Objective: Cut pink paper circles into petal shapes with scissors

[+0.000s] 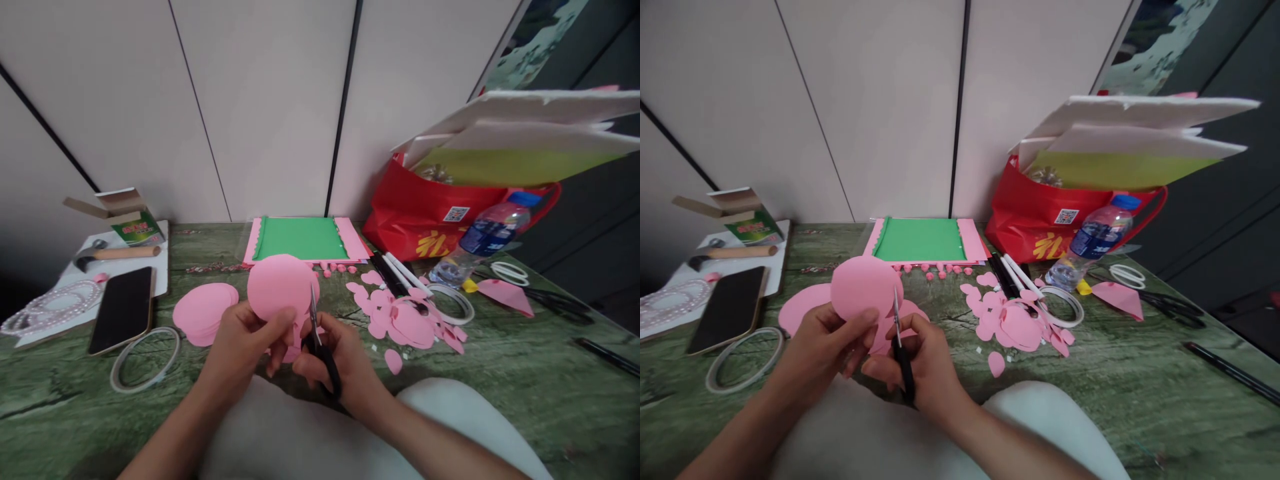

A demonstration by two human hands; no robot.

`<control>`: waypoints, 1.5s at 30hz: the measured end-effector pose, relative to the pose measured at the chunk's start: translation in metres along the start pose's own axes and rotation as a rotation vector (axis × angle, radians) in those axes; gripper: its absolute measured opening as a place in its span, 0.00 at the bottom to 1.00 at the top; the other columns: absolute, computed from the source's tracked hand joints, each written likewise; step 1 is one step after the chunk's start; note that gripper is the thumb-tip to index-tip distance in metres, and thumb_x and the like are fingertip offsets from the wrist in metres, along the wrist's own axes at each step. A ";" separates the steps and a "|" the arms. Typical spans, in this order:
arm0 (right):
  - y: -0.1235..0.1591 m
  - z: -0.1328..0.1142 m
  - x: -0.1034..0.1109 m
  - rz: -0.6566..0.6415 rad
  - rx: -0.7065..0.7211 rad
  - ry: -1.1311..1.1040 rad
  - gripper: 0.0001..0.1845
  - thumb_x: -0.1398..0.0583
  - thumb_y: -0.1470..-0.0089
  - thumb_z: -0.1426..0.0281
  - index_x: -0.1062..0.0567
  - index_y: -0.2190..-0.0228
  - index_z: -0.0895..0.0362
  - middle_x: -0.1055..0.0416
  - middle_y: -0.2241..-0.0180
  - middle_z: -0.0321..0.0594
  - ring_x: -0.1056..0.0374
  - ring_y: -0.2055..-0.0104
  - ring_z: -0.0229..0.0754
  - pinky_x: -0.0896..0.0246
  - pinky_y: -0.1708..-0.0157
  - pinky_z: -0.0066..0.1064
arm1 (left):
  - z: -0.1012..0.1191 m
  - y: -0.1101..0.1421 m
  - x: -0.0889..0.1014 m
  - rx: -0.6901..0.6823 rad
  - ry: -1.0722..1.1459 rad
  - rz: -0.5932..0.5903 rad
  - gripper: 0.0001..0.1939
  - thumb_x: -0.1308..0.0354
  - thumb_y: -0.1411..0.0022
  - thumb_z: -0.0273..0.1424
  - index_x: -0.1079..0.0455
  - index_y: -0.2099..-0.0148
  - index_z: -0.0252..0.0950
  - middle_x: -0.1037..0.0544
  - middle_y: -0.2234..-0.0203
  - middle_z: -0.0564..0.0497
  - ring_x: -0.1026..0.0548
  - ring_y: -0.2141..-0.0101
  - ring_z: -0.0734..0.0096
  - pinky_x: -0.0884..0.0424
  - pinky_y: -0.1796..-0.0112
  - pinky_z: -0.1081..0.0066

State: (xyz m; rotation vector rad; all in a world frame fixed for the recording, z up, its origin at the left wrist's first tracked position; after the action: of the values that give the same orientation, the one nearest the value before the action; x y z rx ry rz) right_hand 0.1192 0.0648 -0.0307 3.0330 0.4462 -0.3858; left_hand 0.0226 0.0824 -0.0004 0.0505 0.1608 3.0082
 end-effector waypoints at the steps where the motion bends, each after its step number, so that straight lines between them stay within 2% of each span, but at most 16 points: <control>1: 0.000 0.001 -0.001 -0.006 -0.004 -0.006 0.23 0.32 0.70 0.61 0.38 0.75 0.55 0.38 0.86 0.27 0.45 0.87 0.30 0.53 0.88 0.21 | 0.000 0.000 0.001 -0.006 -0.020 0.015 0.16 0.42 0.51 0.36 0.37 0.84 0.34 0.37 0.92 0.57 0.43 0.91 0.82 0.50 0.89 0.79; 5: 0.000 0.002 -0.003 -0.026 0.004 -0.037 0.24 0.31 0.69 0.62 0.39 0.73 0.55 0.38 0.85 0.26 0.46 0.85 0.30 0.50 0.85 0.22 | -0.001 0.000 0.009 -0.020 -0.106 0.083 0.19 0.41 0.52 0.36 0.41 0.87 0.34 0.43 0.95 0.59 0.48 0.90 0.85 0.53 0.87 0.79; 14: 0.000 -0.009 -0.001 -0.022 0.099 -0.037 0.26 0.33 0.65 0.62 0.39 0.67 0.56 0.37 0.78 0.30 0.43 0.78 0.32 0.50 0.78 0.24 | -0.004 0.000 0.007 0.001 -0.166 0.059 0.16 0.40 0.53 0.37 0.38 0.84 0.33 0.44 0.93 0.60 0.49 0.89 0.84 0.55 0.87 0.78; 22: 0.000 -0.009 -0.003 -0.050 0.121 -0.070 0.24 0.33 0.63 0.62 0.38 0.67 0.56 0.42 0.79 0.29 0.48 0.79 0.31 0.54 0.79 0.23 | -0.003 0.000 0.007 -0.010 -0.142 0.051 0.16 0.40 0.53 0.36 0.39 0.84 0.33 0.43 0.93 0.60 0.49 0.89 0.84 0.55 0.86 0.78; 28: -0.001 -0.008 -0.004 -0.060 0.123 -0.090 0.24 0.33 0.64 0.61 0.39 0.70 0.56 0.41 0.81 0.28 0.49 0.80 0.31 0.56 0.81 0.23 | -0.002 0.000 0.009 0.002 -0.141 0.084 0.15 0.40 0.55 0.37 0.36 0.82 0.31 0.43 0.91 0.59 0.50 0.88 0.85 0.56 0.86 0.78; 36: 0.000 -0.006 -0.002 -0.047 0.078 -0.077 0.23 0.32 0.67 0.66 0.38 0.72 0.55 0.41 0.83 0.26 0.50 0.82 0.29 0.55 0.82 0.21 | -0.003 -0.001 0.009 0.000 -0.128 0.078 0.14 0.39 0.56 0.37 0.33 0.81 0.30 0.42 0.91 0.59 0.49 0.87 0.85 0.55 0.86 0.79; 42: 0.000 -0.007 0.001 -0.021 0.061 -0.062 0.21 0.32 0.68 0.67 0.37 0.74 0.56 0.40 0.84 0.26 0.49 0.82 0.29 0.54 0.83 0.20 | 0.007 -0.001 0.009 -0.073 -0.086 0.088 0.14 0.39 0.56 0.33 0.37 0.85 0.32 0.42 0.92 0.60 0.49 0.88 0.85 0.54 0.87 0.79; 45: 0.000 -0.005 0.001 -0.017 0.042 -0.068 0.21 0.32 0.68 0.67 0.37 0.74 0.56 0.38 0.83 0.26 0.49 0.83 0.28 0.53 0.83 0.20 | 0.008 0.000 0.009 -0.086 -0.058 0.085 0.12 0.39 0.56 0.32 0.35 0.84 0.32 0.42 0.91 0.60 0.49 0.87 0.85 0.54 0.87 0.80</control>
State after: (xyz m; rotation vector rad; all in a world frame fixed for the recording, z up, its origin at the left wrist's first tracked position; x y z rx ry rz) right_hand 0.1211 0.0651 -0.0265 3.0468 0.4662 -0.5044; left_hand 0.0143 0.0843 0.0079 0.1397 0.0246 3.0898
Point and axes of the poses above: each hand's wrist, its own y-axis away from the middle knuckle, its own x-axis out of the back of the hand, z = x × y, the point moved 9 cm from there along -y, towards the middle knuckle
